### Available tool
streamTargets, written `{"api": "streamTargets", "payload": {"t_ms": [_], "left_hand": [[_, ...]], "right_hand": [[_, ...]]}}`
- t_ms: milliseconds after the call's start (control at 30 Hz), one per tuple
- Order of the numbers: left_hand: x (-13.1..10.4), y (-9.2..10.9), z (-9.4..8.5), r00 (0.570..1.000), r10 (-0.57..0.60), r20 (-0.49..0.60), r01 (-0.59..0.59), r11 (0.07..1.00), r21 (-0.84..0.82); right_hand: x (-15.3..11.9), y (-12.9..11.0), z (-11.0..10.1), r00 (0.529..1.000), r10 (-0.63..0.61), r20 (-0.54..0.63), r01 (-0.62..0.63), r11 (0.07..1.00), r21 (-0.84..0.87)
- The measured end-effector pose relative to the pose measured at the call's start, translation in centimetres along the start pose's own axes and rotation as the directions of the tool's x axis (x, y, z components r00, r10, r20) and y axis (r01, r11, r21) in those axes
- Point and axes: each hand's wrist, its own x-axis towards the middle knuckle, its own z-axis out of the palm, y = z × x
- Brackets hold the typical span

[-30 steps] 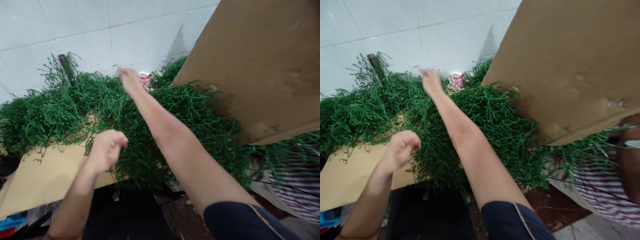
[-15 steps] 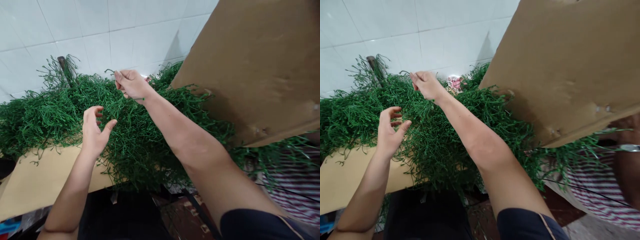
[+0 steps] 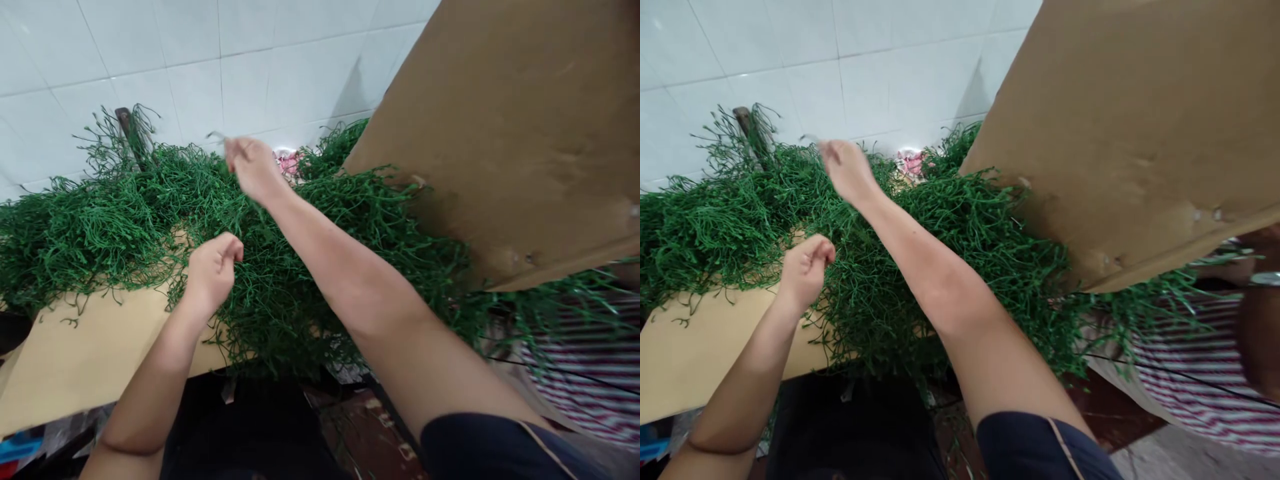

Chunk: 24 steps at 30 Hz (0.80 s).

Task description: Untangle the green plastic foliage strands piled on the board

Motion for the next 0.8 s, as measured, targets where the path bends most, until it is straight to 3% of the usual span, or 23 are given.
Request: {"api": "streamTargets", "payload": {"t_ms": [67, 133, 233, 333, 467, 633, 800], "left_hand": [[-1.1, 0.4, 0.0, 0.994, 0.08, 0.075, -0.082, 0.996, 0.029], [-1.7, 0.4, 0.1, 0.988, 0.089, 0.128, -0.094, 0.995, 0.037], [-1.5, -0.4, 0.5, 0.991, -0.022, 0.131, 0.021, 1.0, 0.013], [-0.8, -1.2, 1.4, 0.977, -0.125, 0.171, 0.129, 0.992, -0.011], [-0.8, -2.1, 2.4, 0.95, -0.17, 0.263, 0.163, 0.985, 0.047], [-1.4, -3.4, 1.9, 0.981, -0.152, 0.122, 0.148, 0.988, 0.037], [-1.6, -4.4, 1.5, 0.976, -0.196, -0.098, 0.18, 0.973, -0.146]], "right_hand": [[1.3, 1.1, -1.2, 0.978, 0.133, -0.161, -0.114, 0.986, 0.121], [2.2, 1.8, -2.5, 0.95, 0.217, -0.224, -0.169, 0.962, 0.215], [1.9, 1.6, -3.2, 0.959, 0.227, -0.168, -0.179, 0.949, 0.261], [0.8, 0.2, -2.7, 0.968, 0.237, -0.088, -0.206, 0.941, 0.27], [0.4, -1.3, -2.2, 0.973, 0.22, -0.069, -0.193, 0.94, 0.282], [0.1, -2.2, -2.2, 0.981, 0.192, -0.033, -0.173, 0.937, 0.303], [-0.5, -3.3, -0.5, 0.98, 0.197, 0.036, -0.196, 0.908, 0.371]]}}
